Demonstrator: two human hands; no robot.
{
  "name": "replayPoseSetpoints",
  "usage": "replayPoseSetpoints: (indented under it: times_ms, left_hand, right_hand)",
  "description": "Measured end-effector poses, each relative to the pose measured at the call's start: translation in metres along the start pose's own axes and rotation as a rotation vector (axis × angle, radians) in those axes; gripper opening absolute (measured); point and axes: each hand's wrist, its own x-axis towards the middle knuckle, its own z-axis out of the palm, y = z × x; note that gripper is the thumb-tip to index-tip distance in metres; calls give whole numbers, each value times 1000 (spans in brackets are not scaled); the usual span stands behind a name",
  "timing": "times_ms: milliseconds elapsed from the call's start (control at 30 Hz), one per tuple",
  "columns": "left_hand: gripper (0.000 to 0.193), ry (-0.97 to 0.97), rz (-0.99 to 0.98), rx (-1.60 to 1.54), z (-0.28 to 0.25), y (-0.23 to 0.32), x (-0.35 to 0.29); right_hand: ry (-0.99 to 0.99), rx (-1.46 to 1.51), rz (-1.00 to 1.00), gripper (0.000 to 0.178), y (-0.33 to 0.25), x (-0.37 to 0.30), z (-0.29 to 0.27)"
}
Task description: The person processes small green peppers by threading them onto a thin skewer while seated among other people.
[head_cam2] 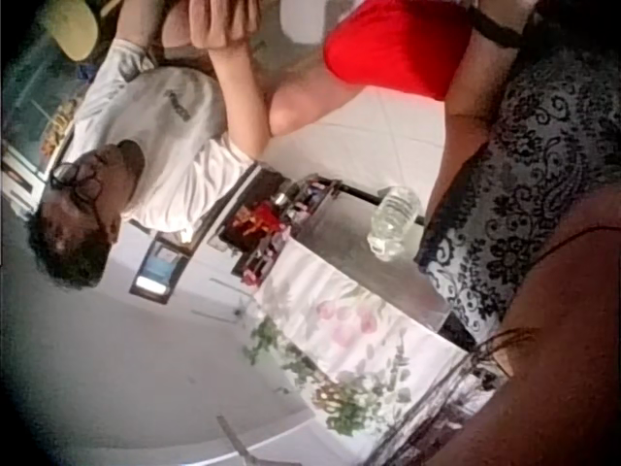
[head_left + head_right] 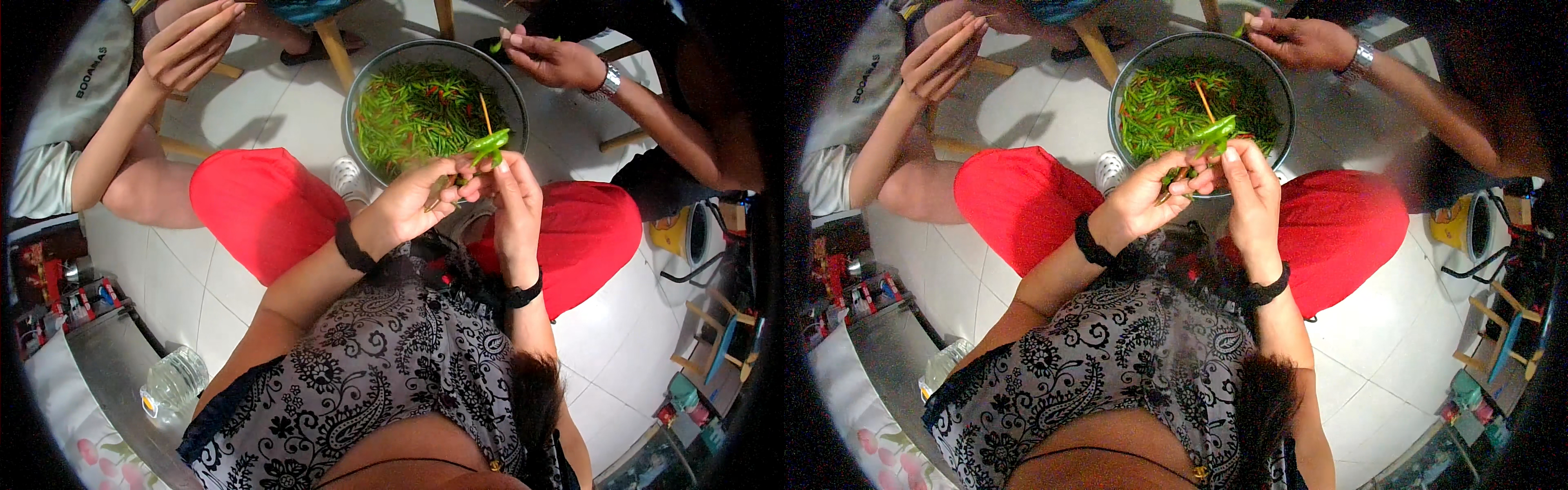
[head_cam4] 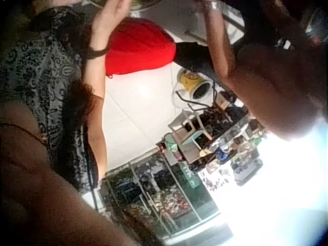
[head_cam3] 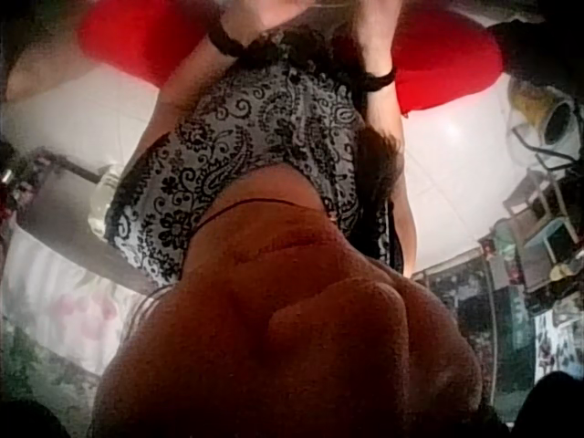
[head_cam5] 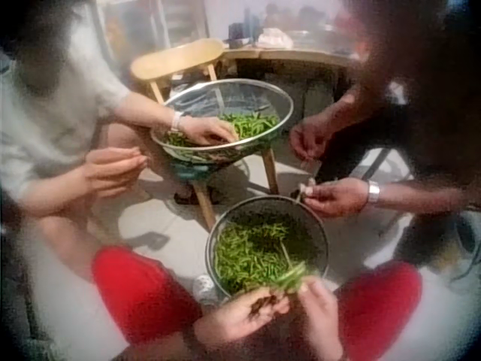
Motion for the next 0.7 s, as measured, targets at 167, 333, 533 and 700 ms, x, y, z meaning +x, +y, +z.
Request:
replayPoseSetpoints:
  times_ms: [167,333,533,700]
  left_hand:
    - [24,2,76,113,14,1,-4]
    - [27,144,71,149,15,6,-6]
    - [27,73,5,239,-2,13,-6]
    - [31,-7,-22,446,8,17,-13]
  right_hand:
    - [-55,-11,36,25,0,1,-3]
    - [-11,52,1,25,-5,-2,-9]
    - [12,169,9,25,-9,3,-16]
    - [93,204,22,23,-6,3,-19]
